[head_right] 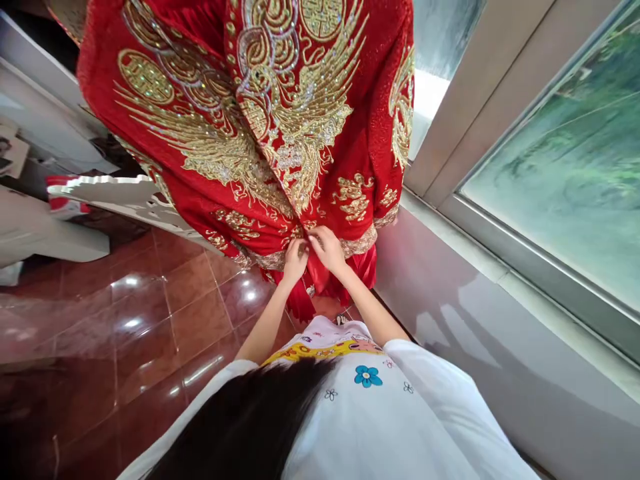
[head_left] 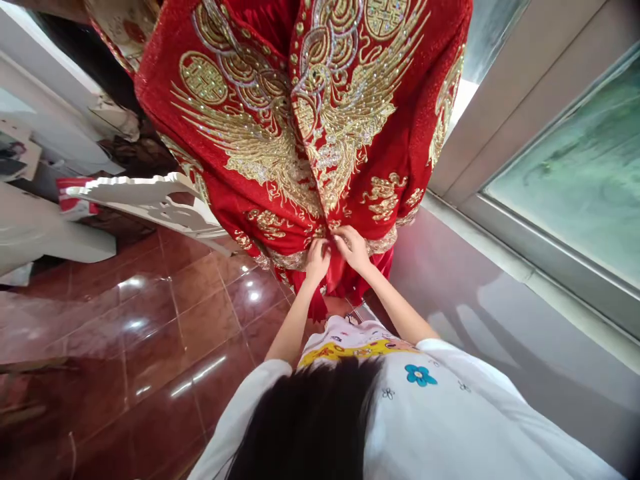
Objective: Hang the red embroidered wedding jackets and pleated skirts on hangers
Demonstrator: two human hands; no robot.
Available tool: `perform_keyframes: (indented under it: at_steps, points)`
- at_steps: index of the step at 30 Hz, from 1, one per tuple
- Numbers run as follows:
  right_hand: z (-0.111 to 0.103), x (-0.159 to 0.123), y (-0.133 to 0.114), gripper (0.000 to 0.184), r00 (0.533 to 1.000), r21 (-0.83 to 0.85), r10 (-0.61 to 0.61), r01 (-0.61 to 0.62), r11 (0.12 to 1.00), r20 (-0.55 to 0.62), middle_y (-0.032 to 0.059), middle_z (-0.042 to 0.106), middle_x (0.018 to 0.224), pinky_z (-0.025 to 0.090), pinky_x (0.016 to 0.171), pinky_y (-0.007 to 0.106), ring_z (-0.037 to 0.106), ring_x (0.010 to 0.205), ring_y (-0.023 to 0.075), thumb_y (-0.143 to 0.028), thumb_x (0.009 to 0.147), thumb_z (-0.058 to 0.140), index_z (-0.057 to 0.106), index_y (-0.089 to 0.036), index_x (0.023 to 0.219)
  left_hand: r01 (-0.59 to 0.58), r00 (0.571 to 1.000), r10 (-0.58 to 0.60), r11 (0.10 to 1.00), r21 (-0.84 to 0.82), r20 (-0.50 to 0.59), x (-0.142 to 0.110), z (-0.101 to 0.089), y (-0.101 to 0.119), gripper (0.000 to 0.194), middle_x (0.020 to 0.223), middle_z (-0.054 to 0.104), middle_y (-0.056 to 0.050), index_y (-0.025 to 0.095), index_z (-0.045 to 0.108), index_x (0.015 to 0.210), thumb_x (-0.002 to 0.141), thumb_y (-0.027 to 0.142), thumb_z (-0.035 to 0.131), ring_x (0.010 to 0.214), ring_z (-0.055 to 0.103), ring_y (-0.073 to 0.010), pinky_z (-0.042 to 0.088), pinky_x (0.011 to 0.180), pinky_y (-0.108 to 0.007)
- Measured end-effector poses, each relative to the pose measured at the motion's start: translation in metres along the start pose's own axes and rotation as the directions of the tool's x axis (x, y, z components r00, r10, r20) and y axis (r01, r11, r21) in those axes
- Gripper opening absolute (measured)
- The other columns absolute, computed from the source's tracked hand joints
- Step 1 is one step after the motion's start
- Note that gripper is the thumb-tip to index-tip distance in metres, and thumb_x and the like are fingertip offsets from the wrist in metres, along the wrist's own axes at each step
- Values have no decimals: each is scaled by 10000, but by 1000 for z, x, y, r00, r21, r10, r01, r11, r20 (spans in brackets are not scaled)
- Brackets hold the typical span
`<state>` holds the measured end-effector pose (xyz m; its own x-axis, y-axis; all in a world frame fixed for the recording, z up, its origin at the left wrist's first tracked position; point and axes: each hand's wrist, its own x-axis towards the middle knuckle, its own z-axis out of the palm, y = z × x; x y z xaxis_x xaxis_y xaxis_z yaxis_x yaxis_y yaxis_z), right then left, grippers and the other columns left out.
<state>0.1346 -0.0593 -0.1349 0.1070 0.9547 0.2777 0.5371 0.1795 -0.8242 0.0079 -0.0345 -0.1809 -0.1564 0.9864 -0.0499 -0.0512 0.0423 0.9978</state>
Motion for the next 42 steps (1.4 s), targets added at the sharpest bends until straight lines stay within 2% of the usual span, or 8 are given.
perform_keyframes:
  at_steps: [2, 5, 9, 16, 23, 29, 35, 42]
  points:
    - [5, -31, 24, 277, 957, 118, 209, -188, 975, -202, 104, 534, 1075, 418, 906, 296, 508, 1006, 152, -363, 881, 411, 492, -147, 1035, 94, 993, -100, 991, -97, -60, -22, -23, -18, 135, 736, 588, -27, 181, 564, 746, 696, 245, 671, 728, 591, -150, 483, 726, -267]
    - [11, -55, 61, 515, 811, 350, 489, -377, 857, -323, 157, 458, 1190, 458, 859, 348, 493, 1077, 190, -413, 762, 553, 358, -150, 1159, 217, 943, -269, 944, -250, -194, -42, -54, -44, 201, 728, 539, 0, 190, 501, 798, 811, 387, 539, 649, 553, -104, 463, 667, -235]
    - [2, -50, 89, 546, 741, 616, 657, -455, 642, -138, 90, 552, 1099, 507, 770, 317, 584, 959, 157, -407, 664, 635, 375, -212, 1103, 325, 877, -436, 847, -420, -201, -38, -79, -59, 274, 901, 584, -53, 202, 505, 876, 843, 473, 525, 795, 593, -120, 475, 748, -265]
    - [-5, -60, 69, 489, 770, 777, 588, -521, 353, 249, 63, 663, 1023, 541, 747, 288, 648, 880, 158, -234, 554, 718, 554, -197, 1013, 378, 835, -534, 732, -567, -133, -26, -98, -52, 152, 764, 589, 3, 176, 543, 807, 807, 294, 640, 652, 560, -57, 455, 679, -188]
    - [-5, -77, 45, 412, 711, 696, 528, -661, 279, 464, 89, 692, 841, 511, 506, 273, 642, 631, 169, -290, 584, 773, 598, -144, 927, 512, 806, -589, 643, -570, 58, -51, -79, -33, 151, 641, 570, 27, 149, 524, 693, 725, 21, 599, 537, 528, -43, 413, 512, -145]
    - [8, -75, 20, 354, 769, 771, 558, -549, 324, 313, -60, 507, 539, 301, 397, 158, 426, 442, 38, -253, 545, 791, 494, -157, 712, 583, 798, -558, 618, -527, 228, -58, -55, -7, 143, 583, 481, 29, 152, 461, 637, 685, 30, 519, 460, 455, -54, 310, 393, -159]
    - [10, -72, 17, 398, 757, 794, 591, -528, 300, 281, -98, 408, 511, 223, 377, 163, 306, 406, 14, -185, 499, 774, 430, -175, 699, 506, 859, -451, 671, -543, 243, -62, -44, 10, 161, 626, 479, 36, 168, 431, 672, 656, 53, 544, 489, 465, -52, 258, 391, -148]
    - [8, -66, 15, 380, 756, 827, 615, -482, 290, 225, -117, 320, 454, 184, 377, 171, 242, 380, 6, -173, 524, 717, 358, -189, 647, 475, 876, -418, 670, -570, 239, -66, -32, 8, 189, 701, 520, 27, 171, 492, 745, 689, 158, 672, 574, 510, -62, 326, 461, -166]
